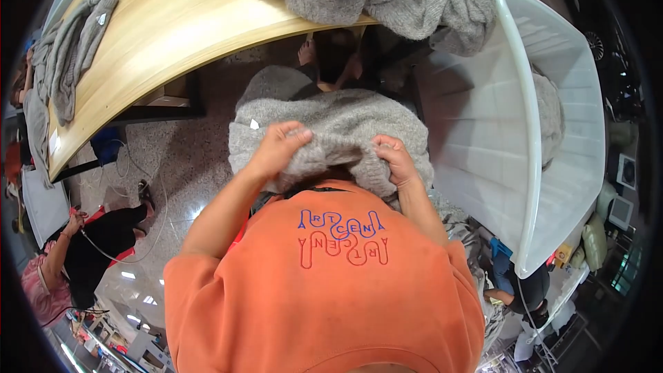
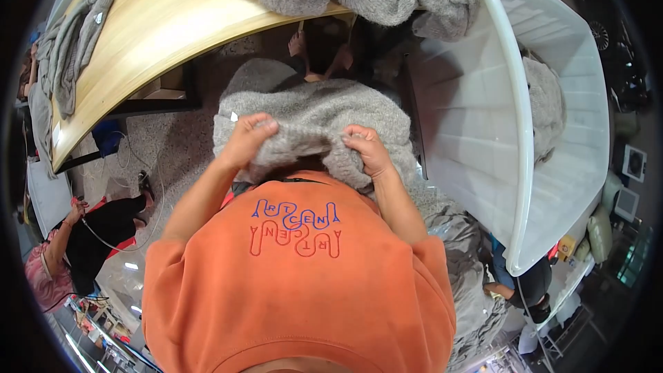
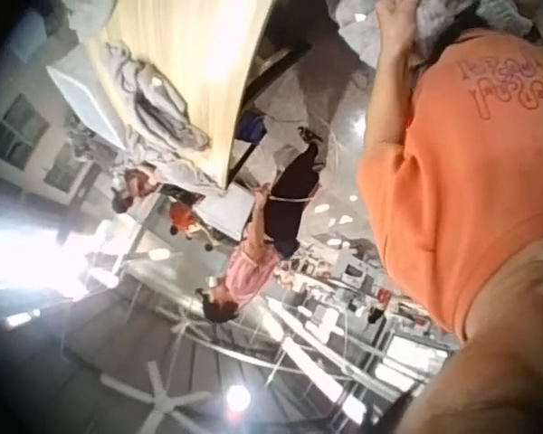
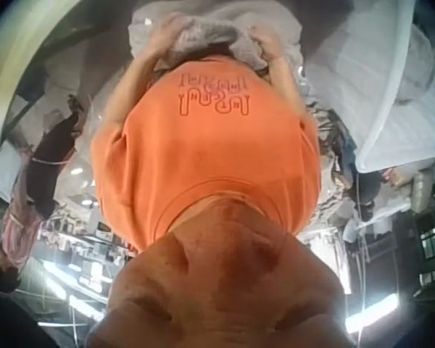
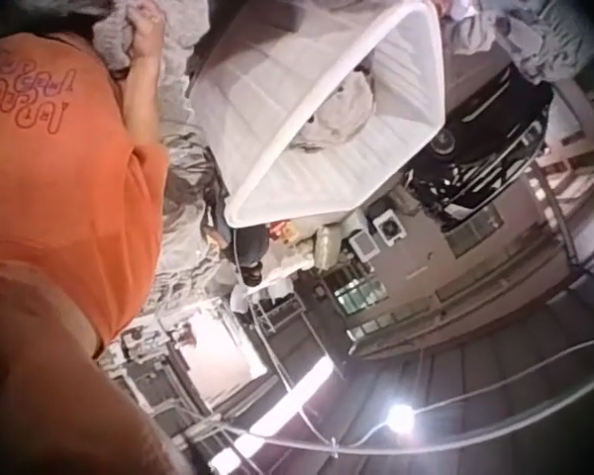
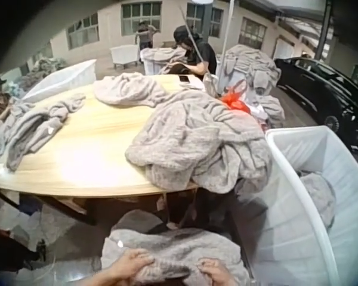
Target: Inspect grey garments for quality and defects on a factory floor.
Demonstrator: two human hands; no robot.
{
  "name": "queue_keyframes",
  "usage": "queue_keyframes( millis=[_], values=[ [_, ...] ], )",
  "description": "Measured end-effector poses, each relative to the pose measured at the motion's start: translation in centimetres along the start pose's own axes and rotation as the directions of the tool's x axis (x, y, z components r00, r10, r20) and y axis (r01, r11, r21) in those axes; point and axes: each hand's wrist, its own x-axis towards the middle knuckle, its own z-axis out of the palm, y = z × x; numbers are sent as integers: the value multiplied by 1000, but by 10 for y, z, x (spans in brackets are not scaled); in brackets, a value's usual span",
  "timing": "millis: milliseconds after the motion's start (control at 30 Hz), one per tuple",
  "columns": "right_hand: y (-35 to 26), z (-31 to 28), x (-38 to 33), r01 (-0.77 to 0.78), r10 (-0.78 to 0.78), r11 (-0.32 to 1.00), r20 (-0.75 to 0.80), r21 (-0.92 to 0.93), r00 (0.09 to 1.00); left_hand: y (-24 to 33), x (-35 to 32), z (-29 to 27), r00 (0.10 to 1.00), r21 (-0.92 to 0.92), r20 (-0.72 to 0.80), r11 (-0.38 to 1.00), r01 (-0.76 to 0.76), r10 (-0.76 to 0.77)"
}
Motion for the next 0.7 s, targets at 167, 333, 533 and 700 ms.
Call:
queue_keyframes(
  millis=[167,333,533,700],
  values=[
    [-29,32,-2,373,-463,721,-6,-584,886,36,10,2,954,268,300,960,-79,-6],
    [-51,66,4,620,-374,332,504,-710,778,37,31,31,974,159,224,984,-81,44],
    [-27,72,13,685,-419,186,574,-704,704,4,36,30,999,127,-11,991,49,-48],
    [14,69,34,549,-413,529,369,-647,833,0,15,30,794,441,-334,829,-345,508]
  ],
)
